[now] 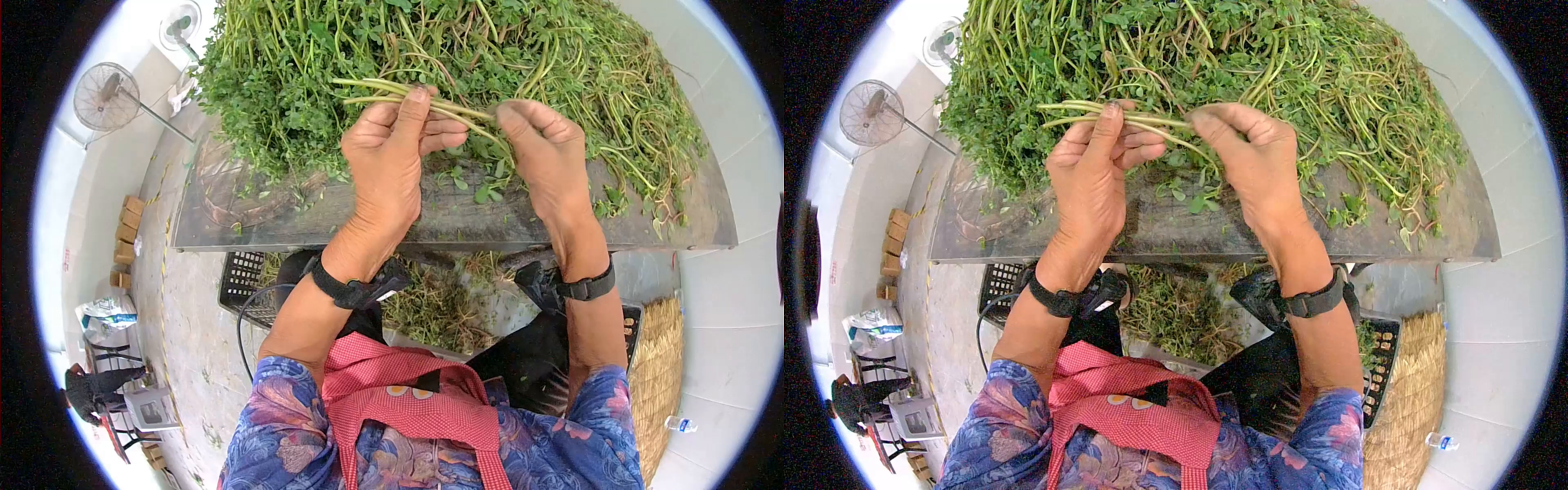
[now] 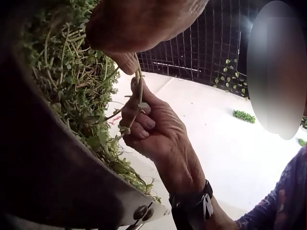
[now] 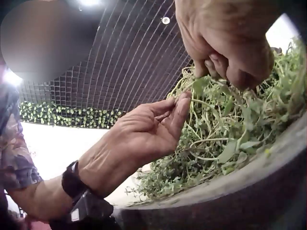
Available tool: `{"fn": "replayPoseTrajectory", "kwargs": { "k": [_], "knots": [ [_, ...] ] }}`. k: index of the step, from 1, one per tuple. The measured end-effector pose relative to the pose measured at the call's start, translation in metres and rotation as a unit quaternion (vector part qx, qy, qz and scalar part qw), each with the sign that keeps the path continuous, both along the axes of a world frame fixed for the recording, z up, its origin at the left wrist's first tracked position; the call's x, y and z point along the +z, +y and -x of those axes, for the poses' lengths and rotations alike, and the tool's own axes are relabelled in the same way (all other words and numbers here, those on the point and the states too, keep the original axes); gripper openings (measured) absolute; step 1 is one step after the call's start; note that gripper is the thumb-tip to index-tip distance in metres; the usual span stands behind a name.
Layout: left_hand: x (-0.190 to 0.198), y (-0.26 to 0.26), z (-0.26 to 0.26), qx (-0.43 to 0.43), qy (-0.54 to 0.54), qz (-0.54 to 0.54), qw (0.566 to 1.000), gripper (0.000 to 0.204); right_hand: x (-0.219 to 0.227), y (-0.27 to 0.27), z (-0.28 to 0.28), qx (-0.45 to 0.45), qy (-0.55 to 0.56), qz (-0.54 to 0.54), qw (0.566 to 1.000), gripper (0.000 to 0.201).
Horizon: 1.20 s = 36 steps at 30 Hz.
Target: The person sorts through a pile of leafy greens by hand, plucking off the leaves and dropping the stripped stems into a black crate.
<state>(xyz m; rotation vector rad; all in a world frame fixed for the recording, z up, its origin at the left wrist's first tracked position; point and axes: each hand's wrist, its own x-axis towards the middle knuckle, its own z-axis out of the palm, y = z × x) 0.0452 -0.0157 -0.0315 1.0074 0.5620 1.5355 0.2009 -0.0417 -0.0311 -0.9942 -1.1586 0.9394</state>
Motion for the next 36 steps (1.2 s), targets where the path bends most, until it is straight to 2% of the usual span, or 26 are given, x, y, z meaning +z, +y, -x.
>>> {"fn": "replayPoseTrajectory", "kwargs": {
  "k": [1, 2, 4, 6, 9, 10, 11, 12, 14, 15, 16, 20, 22, 26, 28, 29, 30, 31, 32, 34, 36],
  "knots": [
    [-0.001, 0.001, 0.001, 0.000, 0.000, 0.000, 1.000, 0.023, 0.001, -0.001, -0.001, 0.019, 0.104, 0.051, 0.993, 0.018],
    [-0.002, 0.005, 0.003, -0.004, -0.020, 0.014, 1.000, 0.023, 0.000, 0.001, -0.005, 0.020, 0.104, 0.051, 0.993, 0.018],
    [-0.005, 0.011, 0.008, -0.007, -0.041, 0.028, 0.999, 0.023, -0.003, 0.007, -0.017, 0.116, 0.317, -0.008, 0.941, 0.017],
    [-0.006, 0.016, 0.015, -0.009, -0.063, 0.044, 0.997, 0.021, 0.005, 0.001, -0.022, 0.128, 0.314, 0.013, 0.941, 0.018],
    [-0.005, 0.019, 0.018, -0.005, -0.077, 0.044, 0.996, 0.021, 0.009, -0.003, -0.031, 0.190, 0.166, 0.091, 0.963, 0.019],
    [-0.004, 0.019, 0.018, -0.002, -0.081, 0.040, 0.996, 0.021, 0.008, -0.004, -0.027, 0.190, 0.165, 0.091, 0.963, 0.019],
    [-0.004, 0.018, 0.017, -0.002, -0.081, 0.040, 0.996, 0.021, 0.008, -0.007, -0.016, 0.101, 0.057, 0.076, 0.990, 0.021],
    [-0.003, 0.018, 0.017, -0.001, -0.079, 0.039, 0.996, 0.021, 0.008, -0.008, -0.009, 0.010, -0.053, 0.059, 0.997, 0.023],
    [-0.003, 0.017, 0.016, 0.001, -0.076, 0.037, 0.996, 0.020, 0.009, -0.008, -0.005, -0.008, -0.088, 0.057, 0.994, 0.023],
    [-0.003, 0.016, 0.015, 0.000, -0.081, 0.039, 0.996, 0.020, 0.011, -0.010, -0.002, -0.052, -0.198, -0.005, 0.979, 0.021],
    [-0.003, 0.016, 0.015, -0.001, -0.087, 0.042, 0.995, 0.020, 0.013, -0.012, 0.000, -0.095, -0.305, -0.067, 0.945, 0.021],
    [-0.005, 0.015, 0.016, -0.001, -0.089, 0.044, 0.995, 0.020, 0.010, -0.013, 0.008, -0.124, -0.378, -0.089, 0.913, 0.023],
    [-0.006, 0.016, 0.017, -0.017, -0.087, 0.048, 0.995, 0.022, -0.004, -0.002, 0.007, -0.174, -0.372, -0.238, 0.880, 0.024],
    [-0.007, 0.015, 0.017, -0.020, -0.082, 0.051, 0.995, 0.022, -0.005, -0.001, 0.002, -0.171, -0.350, -0.253, 0.885, 0.022],
    [-0.007, 0.015, 0.016, -0.018, -0.072, 0.046, 0.996, 0.022, -0.004, -0.002, 0.001, -0.108, -0.260, -0.177, 0.943, 0.018],
    [-0.007, 0.015, 0.016, -0.018, -0.072, 0.046, 0.996, 0.022, -0.002, -0.004, 0.001, -0.108, -0.260, -0.177, 0.943, 0.018],
    [-0.007, 0.016, 0.016, -0.019, -0.070, 0.046, 0.996, 0.022, 0.001, -0.008, 0.003, -0.034, -0.068, -0.106, 0.991, 0.016],
    [-0.007, 0.016, 0.016, -0.019, -0.069, 0.046, 0.996, 0.022, 0.003, -0.011, 0.003, 0.041, 0.126, -0.029, 0.991, 0.015],
    [-0.008, 0.018, 0.017, -0.019, -0.069, 0.046, 0.996, 0.022, 0.005, -0.010, 0.001, 0.041, 0.126, -0.029, 0.991, 0.015],
    [-0.008, 0.023, 0.021, -0.010, -0.091, 0.058, 0.994, 0.022, 0.009, -0.006, -0.009, 0.066, 0.234, -0.083, 0.966, 0.014],
    [-0.006, 0.022, 0.023, -0.015, -0.097, 0.058, 0.993, 0.022, 0.008, -0.004, -0.030, 0.082, 0.269, -0.070, 0.957, 0.016]
  ]
}}
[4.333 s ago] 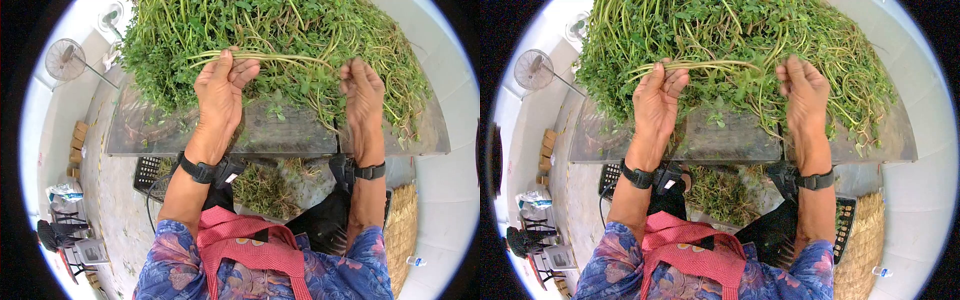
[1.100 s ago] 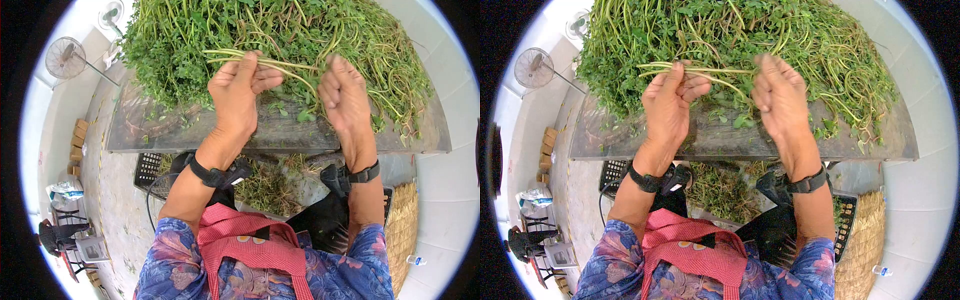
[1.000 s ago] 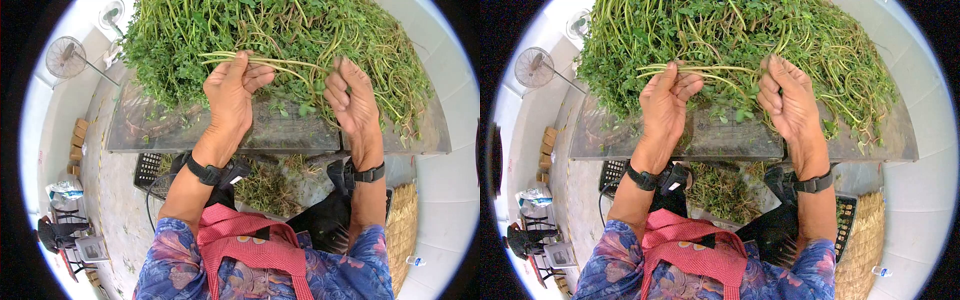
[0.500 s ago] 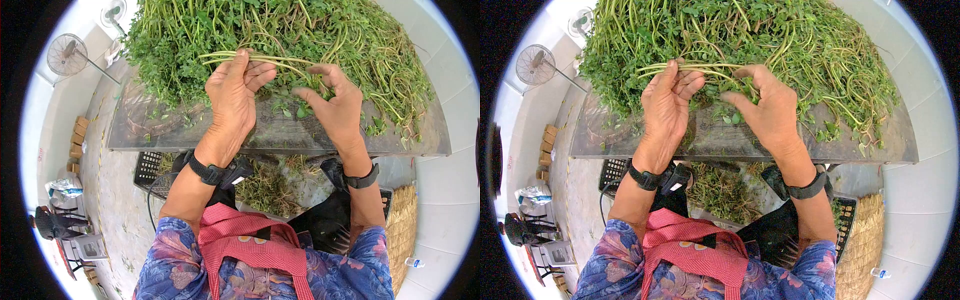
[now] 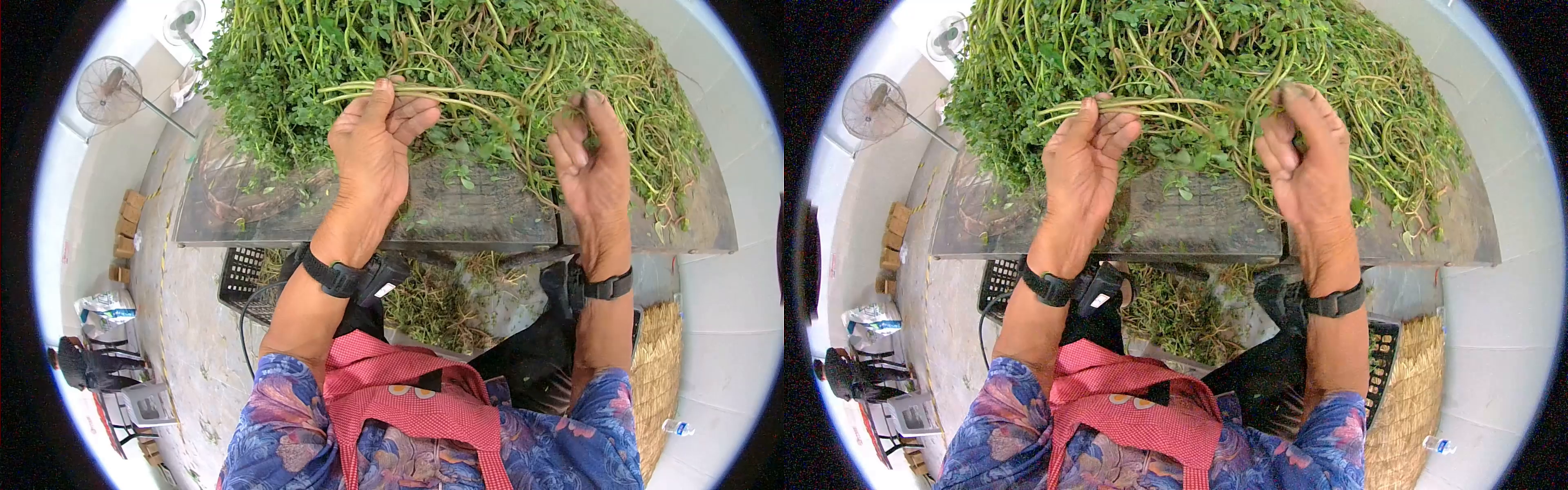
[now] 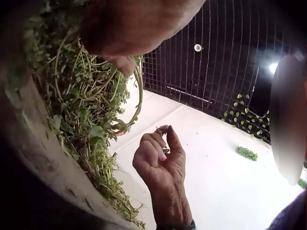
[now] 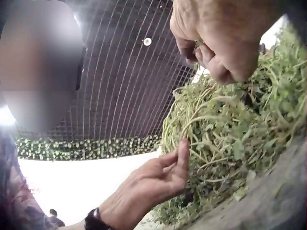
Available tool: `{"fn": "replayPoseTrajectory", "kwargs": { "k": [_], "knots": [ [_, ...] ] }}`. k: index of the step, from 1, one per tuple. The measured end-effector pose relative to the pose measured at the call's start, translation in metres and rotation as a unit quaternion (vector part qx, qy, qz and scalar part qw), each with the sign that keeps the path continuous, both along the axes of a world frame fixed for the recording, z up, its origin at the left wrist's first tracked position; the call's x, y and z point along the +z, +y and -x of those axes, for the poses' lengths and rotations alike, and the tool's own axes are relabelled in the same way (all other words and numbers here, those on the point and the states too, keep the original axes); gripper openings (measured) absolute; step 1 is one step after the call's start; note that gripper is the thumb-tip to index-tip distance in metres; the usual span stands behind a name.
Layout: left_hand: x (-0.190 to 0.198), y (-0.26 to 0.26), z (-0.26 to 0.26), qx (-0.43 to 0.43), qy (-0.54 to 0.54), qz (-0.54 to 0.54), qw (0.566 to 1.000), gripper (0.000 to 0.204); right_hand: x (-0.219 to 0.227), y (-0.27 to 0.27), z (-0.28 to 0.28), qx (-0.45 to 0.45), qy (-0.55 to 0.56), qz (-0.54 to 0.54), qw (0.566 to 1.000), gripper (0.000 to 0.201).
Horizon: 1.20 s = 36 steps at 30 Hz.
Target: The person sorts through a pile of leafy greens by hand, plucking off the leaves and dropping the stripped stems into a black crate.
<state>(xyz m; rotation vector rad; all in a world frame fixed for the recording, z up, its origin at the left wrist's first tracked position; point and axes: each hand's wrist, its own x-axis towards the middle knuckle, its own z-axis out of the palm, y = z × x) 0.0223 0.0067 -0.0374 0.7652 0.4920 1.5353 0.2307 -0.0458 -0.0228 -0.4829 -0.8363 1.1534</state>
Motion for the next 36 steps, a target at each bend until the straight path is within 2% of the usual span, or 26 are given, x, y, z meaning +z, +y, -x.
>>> {"fn": "replayPoseTrajectory", "kwargs": {
  "k": [2, 4, 7, 8, 10, 11, 12, 14, 18, 20, 21, 23, 24, 25, 26, 27, 28, 30, 31, 32, 35, 36],
  "knots": [
    [0.001, 0.000, 0.001, -0.005, -0.006, -0.001, 1.000, 0.023, -0.003, 0.003, -0.015, 0.081, 0.076, 0.040, 0.993, 0.018],
    [0.000, 0.000, 0.003, -0.028, -0.003, -0.011, 1.000, 0.022, -0.005, 0.005, -0.019, 0.064, 0.062, 0.061, 0.994, 0.020],
    [0.000, -0.001, 0.003, -0.028, 0.001, -0.004, 1.000, 0.022, -0.006, 0.007, -0.020, 0.045, -0.057, 0.107, 0.992, 0.022],
    [0.000, -0.001, 0.002, -0.028, 0.001, -0.004, 1.000, 0.022, -0.007, 0.008, -0.017, 0.045, -0.057, 0.107, 0.992, 0.022],
    [0.001, -0.002, 0.002, -0.030, 0.006, -0.001, 1.000, 0.023, -0.009, 0.007, -0.012, 0.030, -0.203, 0.098, 0.974, 0.024],
    [0.001, -0.002, 0.002, -0.030, 0.006, -0.001, 1.000, 0.023, -0.004, 0.005, -0.012, 0.055, -0.253, 0.090, 0.962, 0.023],
    [0.001, -0.003, 0.002, -0.035, 0.009, -0.005, 0.999, 0.023, -0.002, 0.003, -0.008, 0.055, -0.253, 0.091, 0.962, 0.023],
    [0.001, -0.003, 0.001, -0.039, 0.011, -0.009, 0.999, 0.023, 0.000, 0.001, 0.006, -0.048, -0.368, 0.053, 0.927, 0.022],
    [0.002, -0.005, -0.002, -0.022, 0.019, -0.014, 0.999, 0.022, -0.001, 0.000, 0.009, -0.084, -0.428, 0.052, 0.898, 0.022],
    [0.004, -0.008, -0.005, -0.022, 0.024, -0.022, 0.999, 0.023, -0.002, 0.003, 0.008, -0.139, -0.499, 0.006, 0.856, 0.021],
    [0.007, -0.012, -0.008, -0.006, 0.046, -0.050, 0.998, 0.024, -0.004, 0.006, 0.009, -0.140, -0.498, 0.008, 0.856, 0.021],
    [0.010, -0.020, -0.015, 0.006, 0.069, -0.078, 0.995, 0.024, -0.009, 0.011, 0.012, -0.286, -0.546, 0.003, 0.787, 0.019],
    [0.011, -0.024, -0.018, 0.011, 0.095, -0.116, 0.989, 0.025, -0.007, 0.010, 0.011, -0.288, -0.545, 0.004, 0.787, 0.019],
    [0.012, -0.026, -0.019, 0.017, 0.121, -0.155, 0.980, 0.026, -0.002, 0.009, 0.011, -0.213, -0.400, 0.087, 0.887, 0.019],
    [0.014, -0.026, -0.018, 0.018, 0.121, -0.155, 0.980, 0.026, 0.004, 0.008, 0.011, -0.129, -0.238, 0.165, 0.948, 0.019],
    [0.015, -0.025, -0.017, 0.031, 0.104, -0.175, 0.979, 0.026, 0.011, 0.005, 0.010, -0.118, -0.128, 0.176, 0.969, 0.016],
    [0.016, -0.025, -0.015, 0.043, 0.086, -0.194, 0.976, 0.026, 0.006, 0.008, 0.000, -0.119, -0.128, 0.176, 0.969, 0.016],
    [0.023, -0.022, -0.008, 0.043, 0.076, -0.188, 0.978, 0.027, -0.004, 0.015, -0.029, -0.084, 0.016, 0.146, 0.986, 0.017],
    [0.025, -0.020, -0.005, 0.044, 0.067, -0.180, 0.980, 0.028, -0.008, 0.014, -0.036, -0.015, 0.075, 0.104, 0.992, 0.016],
    [0.023, -0.018, -0.003, 0.044, 0.068, -0.179, 0.981, 0.028, -0.005, 0.010, -0.032, -0.015, 0.075, 0.105, 0.992, 0.016],
    [0.014, -0.009, -0.002, 0.018, 0.042, -0.128, 0.991, 0.027, 0.000, 0.004, -0.023, 0.124, 0.122, 0.133, 0.976, 0.016],
    [0.012, -0.008, -0.002, 0.004, 0.024, -0.106, 0.994, 0.026, -0.002, 0.005, -0.020, 0.124, 0.122, 0.132, 0.976, 0.016]
  ]
}}
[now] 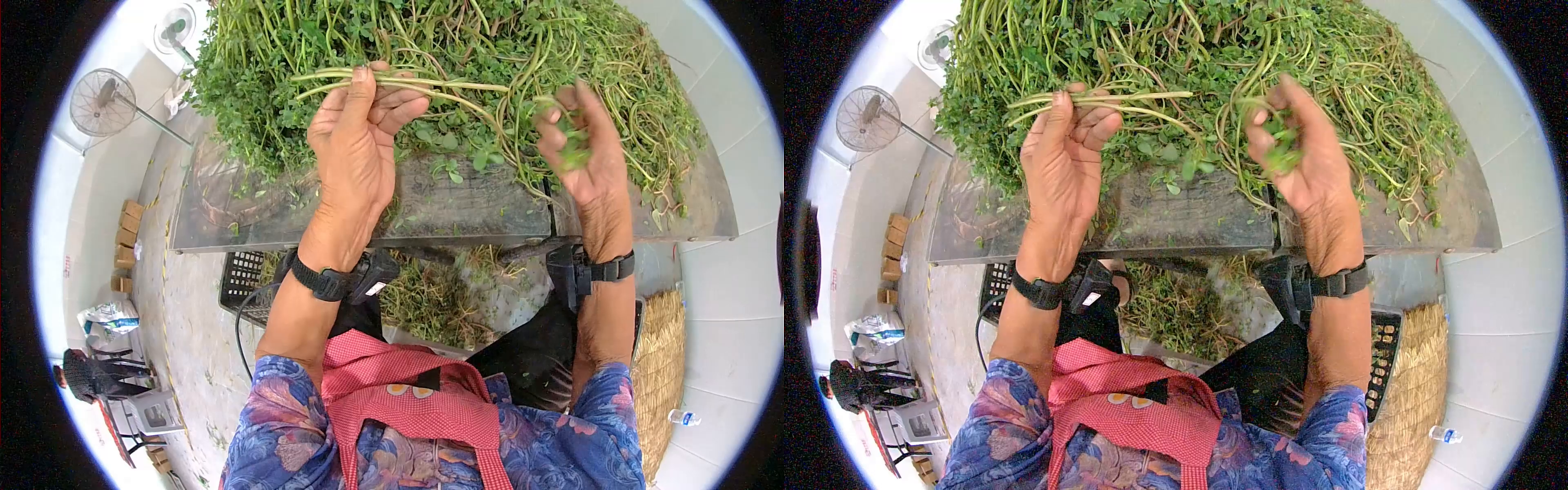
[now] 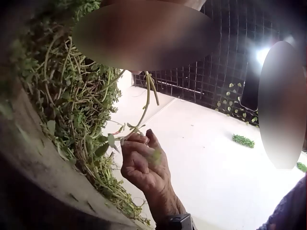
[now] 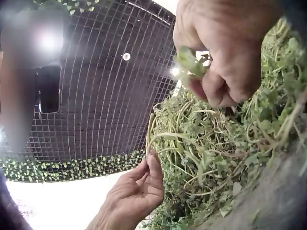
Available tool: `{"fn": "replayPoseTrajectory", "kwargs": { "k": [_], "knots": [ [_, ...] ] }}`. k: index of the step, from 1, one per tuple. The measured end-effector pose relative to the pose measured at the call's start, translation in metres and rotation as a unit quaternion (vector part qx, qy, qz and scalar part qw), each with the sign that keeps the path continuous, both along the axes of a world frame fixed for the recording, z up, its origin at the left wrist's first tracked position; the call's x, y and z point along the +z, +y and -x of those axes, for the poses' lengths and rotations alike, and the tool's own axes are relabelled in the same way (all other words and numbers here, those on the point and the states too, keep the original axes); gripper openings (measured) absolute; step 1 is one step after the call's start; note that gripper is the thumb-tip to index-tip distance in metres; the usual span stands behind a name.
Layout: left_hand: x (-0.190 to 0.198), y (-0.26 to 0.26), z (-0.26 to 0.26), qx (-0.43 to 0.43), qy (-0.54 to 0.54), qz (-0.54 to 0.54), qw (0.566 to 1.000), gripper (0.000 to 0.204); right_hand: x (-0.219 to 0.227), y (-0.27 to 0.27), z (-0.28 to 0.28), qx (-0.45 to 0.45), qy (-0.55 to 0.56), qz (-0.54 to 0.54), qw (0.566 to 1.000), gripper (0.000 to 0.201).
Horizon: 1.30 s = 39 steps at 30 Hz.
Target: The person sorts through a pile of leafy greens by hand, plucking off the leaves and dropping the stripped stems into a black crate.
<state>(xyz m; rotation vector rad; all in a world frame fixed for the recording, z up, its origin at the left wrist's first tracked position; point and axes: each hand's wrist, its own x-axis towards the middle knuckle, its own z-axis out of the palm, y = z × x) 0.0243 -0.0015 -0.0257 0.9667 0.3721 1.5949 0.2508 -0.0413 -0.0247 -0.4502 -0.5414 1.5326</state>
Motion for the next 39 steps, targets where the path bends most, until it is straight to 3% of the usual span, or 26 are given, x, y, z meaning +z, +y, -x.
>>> {"fn": "replayPoseTrajectory", "kwargs": {
  "k": [3, 4, 6, 8, 10, 11, 15, 18, 20, 21, 22, 23, 24, 26, 28, 30, 32, 34, 36, 38, 39],
  "knots": [
    [-0.002, 0.003, 0.003, -0.017, -0.016, 0.028, 0.999, 0.025, -0.004, 0.000, 0.013, -0.005, -0.253, -0.058, 0.966, 0.015],
    [-0.002, 0.003, 0.003, -0.021, -0.017, 0.036, 0.999, 0.025, -0.003, -0.002, 0.017, -0.005, -0.253, -0.058, 0.966, 0.015],
    [-0.002, 0.003, 0.004, -0.022, -0.019, 0.036, 0.999, 0.025, 0.004, -0.008, 0.025, 0.004, -0.411, -0.066, 0.909, 0.023],
    [-0.002, 0.004, 0.004, -0.022, -0.022, 0.037, 0.999, 0.026, 0.004, -0.011, 0.028, 0.027, -0.444, -0.061, 0.894, 0.026],
    [-0.002, 0.004, 0.006, -0.030, -0.019, 0.033, 0.999, 0.026, 0.007, -0.014, 0.038, -0.020, -0.563, -0.113, 0.819, 0.027],
    [-0.002, 0.005, 0.007, -0.028, -0.019, 0.032, 0.999, 0.026, 0.010, -0.014, 0.038, -0.002, -0.594, -0.111, 0.797, 0.026],
    [-0.002, 0.005, 0.008, -0.032, -0.015, 0.023, 0.999, 0.026, 0.003, -0.010, 0.037, -0.008, -0.616, -0.134, 0.776, 0.023],
    [0.002, 0.002, 0.005, -0.035, -0.001, 0.016, 0.999, 0.027, -0.005, -0.005, 0.037, -0.053, -0.633, -0.153, 0.757, 0.021],
    [0.003, 0.000, 0.002, -0.040, 0.010, 0.010, 0.999, 0.027, -0.012, 0.001, 0.038, -0.212, -0.705, -0.136, 0.662, 0.021],
    [0.002, -0.002, 0.001, -0.055, 0.015, -0.003, 0.998, 0.028, -0.011, 0.006, 0.033, -0.213, -0.706, -0.135, 0.662, 0.021],
    [0.002, -0.004, 0.001, -0.069, 0.019, -0.017, 0.997, 0.028, -0.010, 0.011, 0.025, -0.182, -0.492, 0.001, 0.851, 0.020],
    [0.008, -0.007, 0.002, -0.062, 0.031, -0.023, 0.997, 0.028, -0.008, 0.013, 0.019, -0.132, -0.229, 0.135, 0.955, 0.019],
    [0.008, -0.007, 0.002, -0.061, 0.031, -0.023, 0.997, 0.028, -0.006, 0.012, 0.015, -0.131, -0.229, 0.134, 0.955, 0.019],
    [0.008, -0.008, 0.001, -0.118, 0.036, -0.011, 0.992, 0.027, 0.001, 0.009, 0.008, -0.055, -0.005, 0.036, 0.998, 0.015],
    [0.004, -0.011, -0.005, -0.131, 0.031, 0.019, 0.991, 0.026, 0.004, 0.003, 0.010, -0.004, 0.040, 0.012, 0.999, 0.020],
    [0.001, -0.012, -0.009, -0.164, 0.040, 0.080, 0.982, 0.026, 0.005, -0.002, 0.017, -0.008, -0.133, -0.007, 0.991, 0.027],
    [0.001, -0.015, -0.013, -0.175, 0.049, 0.088, 0.979, 0.027, 0.004, -0.003, 0.022, -0.042, -0.161, -0.019, 0.986, 0.029],
    [-0.001, -0.016, -0.014, -0.210, 0.084, 0.099, 0.969, 0.030, 0.001, -0.002, 0.018, 0.014, -0.214, -0.090, 0.973, 0.027],
    [-0.002, -0.017, -0.015, -0.215, 0.079, 0.108, 0.967, 0.031, 0.007, -0.009, 0.023, 0.017, -0.250, -0.092, 0.964, 0.023],
    [-0.003, -0.017, -0.016, -0.221, 0.086, 0.106, 0.966, 0.031, 0.008, -0.013, 0.044, -0.105, -0.403, -0.141, 0.898, 0.019],
    [-0.003, -0.018, -0.016, -0.222, 0.086, 0.106, 0.965, 0.031, 0.006, -0.010, 0.049, -0.135, -0.430, -0.191, 0.872, 0.017]
  ]
}}
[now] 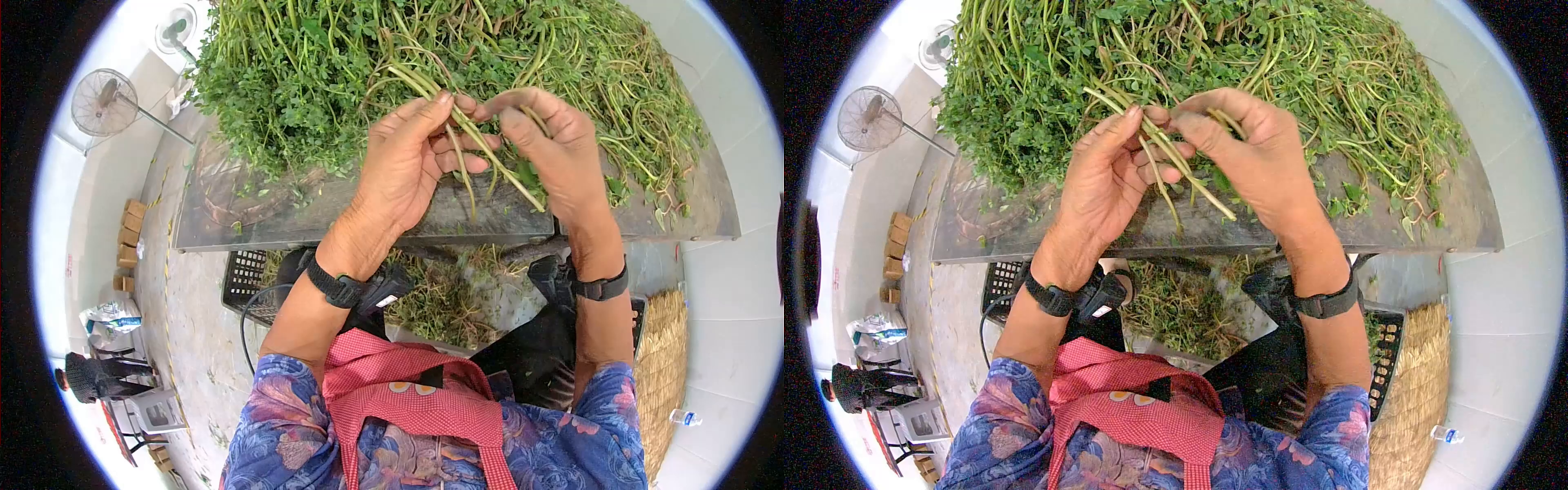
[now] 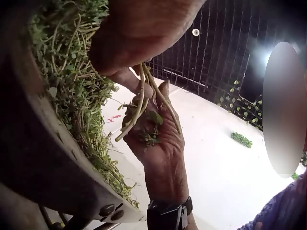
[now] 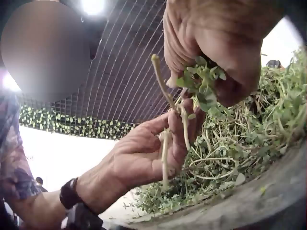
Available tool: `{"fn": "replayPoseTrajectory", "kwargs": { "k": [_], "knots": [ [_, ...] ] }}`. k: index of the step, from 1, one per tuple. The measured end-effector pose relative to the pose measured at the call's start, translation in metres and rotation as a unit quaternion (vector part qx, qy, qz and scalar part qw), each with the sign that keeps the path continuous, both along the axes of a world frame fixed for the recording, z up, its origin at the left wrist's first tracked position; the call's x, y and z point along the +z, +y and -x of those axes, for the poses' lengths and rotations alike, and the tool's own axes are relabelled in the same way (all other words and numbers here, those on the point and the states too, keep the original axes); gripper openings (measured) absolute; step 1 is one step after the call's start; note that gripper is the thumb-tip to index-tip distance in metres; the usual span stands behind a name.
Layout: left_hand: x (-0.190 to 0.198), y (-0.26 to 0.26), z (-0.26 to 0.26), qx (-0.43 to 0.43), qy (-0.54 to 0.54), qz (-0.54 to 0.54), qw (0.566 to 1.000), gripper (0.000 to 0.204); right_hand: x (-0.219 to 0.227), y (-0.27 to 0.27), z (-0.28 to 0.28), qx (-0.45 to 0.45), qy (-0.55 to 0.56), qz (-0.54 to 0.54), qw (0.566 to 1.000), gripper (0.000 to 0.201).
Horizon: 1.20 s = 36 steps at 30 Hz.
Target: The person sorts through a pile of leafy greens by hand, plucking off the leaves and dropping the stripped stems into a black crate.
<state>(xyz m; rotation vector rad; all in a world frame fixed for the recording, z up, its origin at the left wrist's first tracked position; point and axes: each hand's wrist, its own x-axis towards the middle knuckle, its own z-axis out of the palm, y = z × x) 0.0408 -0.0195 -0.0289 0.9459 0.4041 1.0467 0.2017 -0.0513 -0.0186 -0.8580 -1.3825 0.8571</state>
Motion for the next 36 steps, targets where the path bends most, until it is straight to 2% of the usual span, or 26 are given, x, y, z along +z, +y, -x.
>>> {"fn": "replayPoseTrajectory", "kwargs": {
  "k": [1, 3, 5, 9, 11, 12, 13, 15, 17, 19, 21, 23, 25, 26, 27, 28, 29, 31, 32, 34, 36],
  "knots": [
    [0.000, -0.001, -0.001, 0.011, -0.002, 0.000, 1.000, 0.029, 0.000, 0.000, 0.003, 0.000, 0.000, 0.000, 1.000, 0.017],
    [-0.001, -0.004, -0.003, 0.022, -0.003, 0.000, 1.000, 0.027, -0.001, -0.003, 0.009, -0.071, -0.110, -0.012, 0.991, 0.015],
    [-0.002, -0.008, -0.007, 0.068, 0.030, -0.035, 0.997, 0.025, -0.006, -0.003, 0.016, -0.082, -0.109, 0.004, 0.991, 0.014],
    [-0.009, -0.006, -0.008, 0.088, 0.063, -0.081, 0.991, 0.024, -0.006, -0.005, 0.020, -0.130, -0.119, -0.032, 0.984, 0.014],
    [-0.006, -0.007, -0.009, 0.101, 0.032, -0.064, 0.992, 0.023, -0.005, -0.004, 0.017, -0.115, -0.015, 0.022, 0.993, 0.017],
    [-0.005, -0.005, -0.008, 0.101, 0.020, -0.054, 0.993, 0.023, -0.007, 0.002, 0.012, -0.124, -0.003, -0.031, 0.992, 0.017],
    [-0.004, -0.004, -0.007, 0.096, 0.020, -0.049, 0.994, 0.023, -0.005, 0.000, 0.006, -0.129, -0.005, -0.026, 0.991, 0.017],
    [-0.001, -0.001, -0.003, 0.089, 0.011, -0.059, 0.994, 0.022, 0.006, -0.007, -0.012, -0.179, 0.078, 0.056, 0.979, 0.020],
    [-0.002, 0.003, 0.003, 0.066, 0.007, -0.045, 0.997, 0.023, 0.009, -0.020, -0.063, -0.240, 0.032, 0.042, 0.969, 0.024],
    [-0.005, 0.008, 0.009, 0.018, -0.001, -0.033, 0.999, 0.023, 0.011, -0.043, -0.113, -0.388, -0.045, 0.018, 0.920, 0.027],
    [-0.005, 0.010, 0.011, 0.022, -0.013, -0.009, 1.000, 0.023, 0.001, -0.082, -0.172, -0.469, -0.163, 0.054, 0.866, 0.029],
    [-0.006, 0.013, 0.015, 0.010, -0.056, 0.011, 0.998, 0.023, -0.014, -0.129, -0.220, -0.544, -0.295, 0.138, 0.774, 0.031],
    [0.000, 0.009, 0.015, 0.030, -0.053, 0.030, 0.998, 0.021, -0.028, -0.171, -0.243, -0.587, -0.331, 0.306, 0.673, 0.034],
    [0.001, 0.011, 0.016, 0.028, -0.045, 0.024, 0.998, 0.020, -0.048, -0.193, -0.257, -0.587, -0.333, 0.309, 0.670, 0.034],
    [0.000, 0.011, 0.016, 0.025, -0.036, 0.017, 0.999, 0.020, -0.074, -0.213, -0.271, -0.577, -0.512, 0.254, 0.583, 0.036],
    [-0.001, 0.011, 0.013, 0.027, -0.040, 0.019, 0.999, 0.017, -0.087, -0.224, -0.278, -0.542, -0.669, 0.187, 0.473, 0.041],
    [0.001, 0.009, 0.011, 0.026, -0.042, 0.017, 0.999, 0.017, -0.083, -0.222, -0.273, -0.544, -0.669, 0.186, 0.471, 0.041],
    [0.004, 0.005, 0.009, 0.036, -0.002, 0.033, 0.999, 0.017, -0.067, -0.198, -0.240, -0.495, -0.482, 0.140, 0.709, 0.045],
    [0.003, 0.005, 0.008, 0.044, 0.010, 0.025, 0.999, 0.017, -0.060, -0.181, -0.223, -0.449, -0.342, 0.200, 0.801, 0.039],
    [0.005, 0.003, 0.007, 0.057, 0.019, 0.020, 0.998, 0.017, -0.052, -0.147, -0.174, -0.325, -0.251, 0.148, 0.900, 0.030],
    [0.006, 0.002, 0.009, 0.072, 0.028, 0.014, 0.997, 0.017, -0.032, -0.122, -0.107, -0.246, -0.330, 0.099, 0.906, 0.022]
  ]
}}
